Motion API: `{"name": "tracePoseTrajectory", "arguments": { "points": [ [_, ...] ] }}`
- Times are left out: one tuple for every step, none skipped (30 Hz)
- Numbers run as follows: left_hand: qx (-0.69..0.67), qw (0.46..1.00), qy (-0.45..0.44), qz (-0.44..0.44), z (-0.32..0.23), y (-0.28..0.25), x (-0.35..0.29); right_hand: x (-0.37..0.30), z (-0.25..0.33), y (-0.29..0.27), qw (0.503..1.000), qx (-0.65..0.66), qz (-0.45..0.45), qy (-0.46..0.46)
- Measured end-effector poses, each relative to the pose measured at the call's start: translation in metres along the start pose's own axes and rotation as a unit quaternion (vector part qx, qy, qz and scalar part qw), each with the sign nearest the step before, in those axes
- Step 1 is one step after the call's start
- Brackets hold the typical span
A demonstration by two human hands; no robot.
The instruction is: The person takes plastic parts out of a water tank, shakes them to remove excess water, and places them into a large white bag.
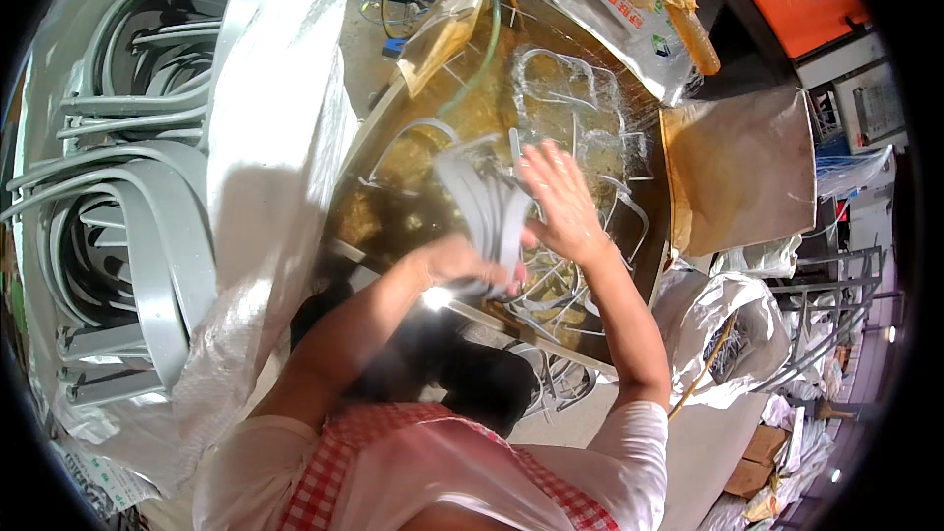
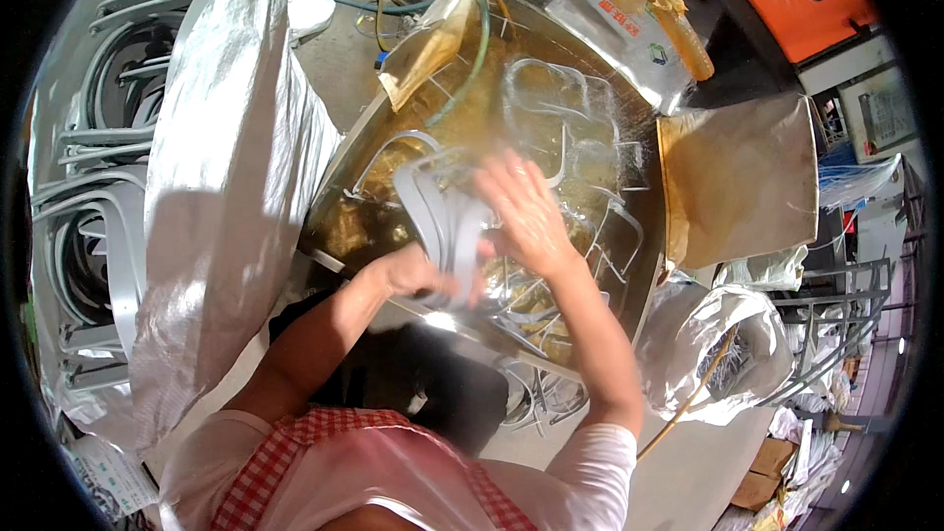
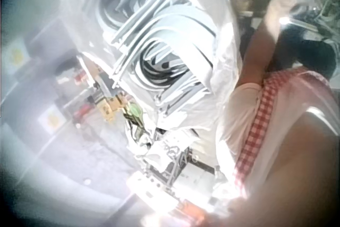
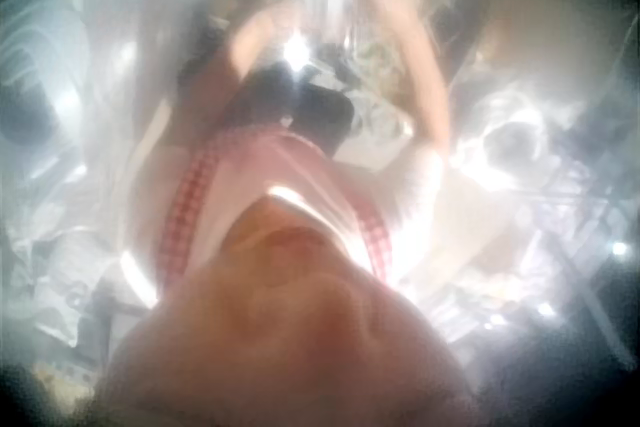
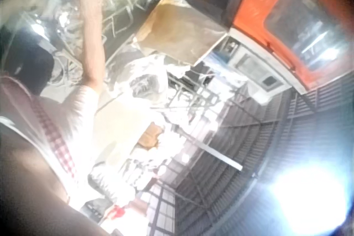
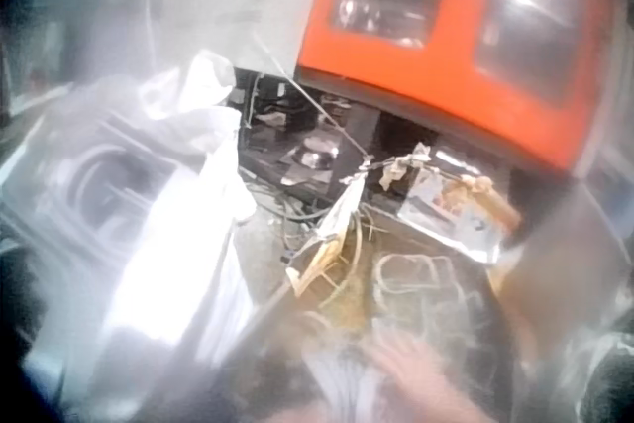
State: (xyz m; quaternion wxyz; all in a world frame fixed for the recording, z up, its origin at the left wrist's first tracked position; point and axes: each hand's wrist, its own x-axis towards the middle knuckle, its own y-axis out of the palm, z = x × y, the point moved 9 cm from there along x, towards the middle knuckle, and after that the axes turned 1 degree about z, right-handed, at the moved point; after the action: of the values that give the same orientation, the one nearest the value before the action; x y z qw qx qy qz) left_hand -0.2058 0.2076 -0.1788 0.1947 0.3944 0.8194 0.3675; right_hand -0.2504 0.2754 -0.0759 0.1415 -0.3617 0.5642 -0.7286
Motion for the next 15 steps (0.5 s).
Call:
{"name": "tracePoseTrajectory", "arguments": {
  "points": [
    [0.031, 0.992, -0.057, 0.109, 0.01, 0.024, -0.004, 0.003, 0.007, 0.014, 0.997, 0.012, 0.054, -0.054],
    [0.063, 0.969, -0.112, 0.212, 0.021, 0.042, -0.014, 0.006, 0.011, 0.021, 0.997, 0.012, 0.053, -0.056],
    [0.016, 0.97, -0.105, 0.218, 0.02, 0.046, -0.016, 0.009, 0.004, 0.036, 0.99, 0.107, 0.09, 0.025],
    [0.017, 0.971, -0.104, 0.217, 0.018, 0.046, -0.017, 0.009, -0.005, 0.05, 0.966, 0.201, 0.126, 0.104],
    [-0.037, 0.971, -0.116, 0.206, 0.018, 0.048, -0.019, 0.006, -0.007, 0.057, 0.953, 0.254, 0.126, 0.106],
    [-0.092, 0.968, -0.127, 0.195, 0.017, 0.05, -0.021, 0.003, -0.009, 0.061, 0.952, 0.257, 0.128, 0.107],
    [-0.107, 0.967, -0.131, 0.192, 0.012, 0.05, -0.024, -0.004, -0.01, 0.072, 0.949, 0.235, 0.181, 0.106],
    [-0.106, 0.967, -0.131, 0.19, 0.009, 0.047, -0.026, -0.007, -0.009, 0.082, 0.944, 0.211, 0.232, 0.103],
    [-0.135, 0.964, -0.121, 0.194, 0.005, 0.046, -0.027, -0.007, -0.008, 0.084, 0.944, 0.212, 0.231, 0.103],
    [-0.164, 0.96, -0.11, 0.198, 0.0, 0.045, -0.027, -0.009, -0.014, 0.089, 0.93, 0.233, 0.234, 0.161],
    [-0.172, 0.961, -0.081, 0.199, -0.004, 0.039, -0.026, -0.01, -0.018, 0.095, 0.913, 0.254, 0.237, 0.216],
    [-0.171, 0.961, -0.081, 0.204, -0.004, 0.034, -0.023, -0.017, -0.022, 0.1, 0.914, 0.249, 0.235, 0.217],
    [-0.114, 0.984, -0.036, 0.129, -0.01, 0.012, -0.016, -0.031, -0.037, 0.11, 0.902, 0.273, 0.204, 0.264],
    [-0.061, 0.997, 0.01, 0.053, -0.014, -0.011, -0.008, -0.051, -0.055, 0.12, 0.886, 0.296, 0.173, 0.311],
    [0.124, 0.988, 0.046, -0.076, -0.023, -0.046, -0.003, -0.054, -0.061, 0.116, 0.881, 0.335, 0.116, 0.313]
  ]
}}
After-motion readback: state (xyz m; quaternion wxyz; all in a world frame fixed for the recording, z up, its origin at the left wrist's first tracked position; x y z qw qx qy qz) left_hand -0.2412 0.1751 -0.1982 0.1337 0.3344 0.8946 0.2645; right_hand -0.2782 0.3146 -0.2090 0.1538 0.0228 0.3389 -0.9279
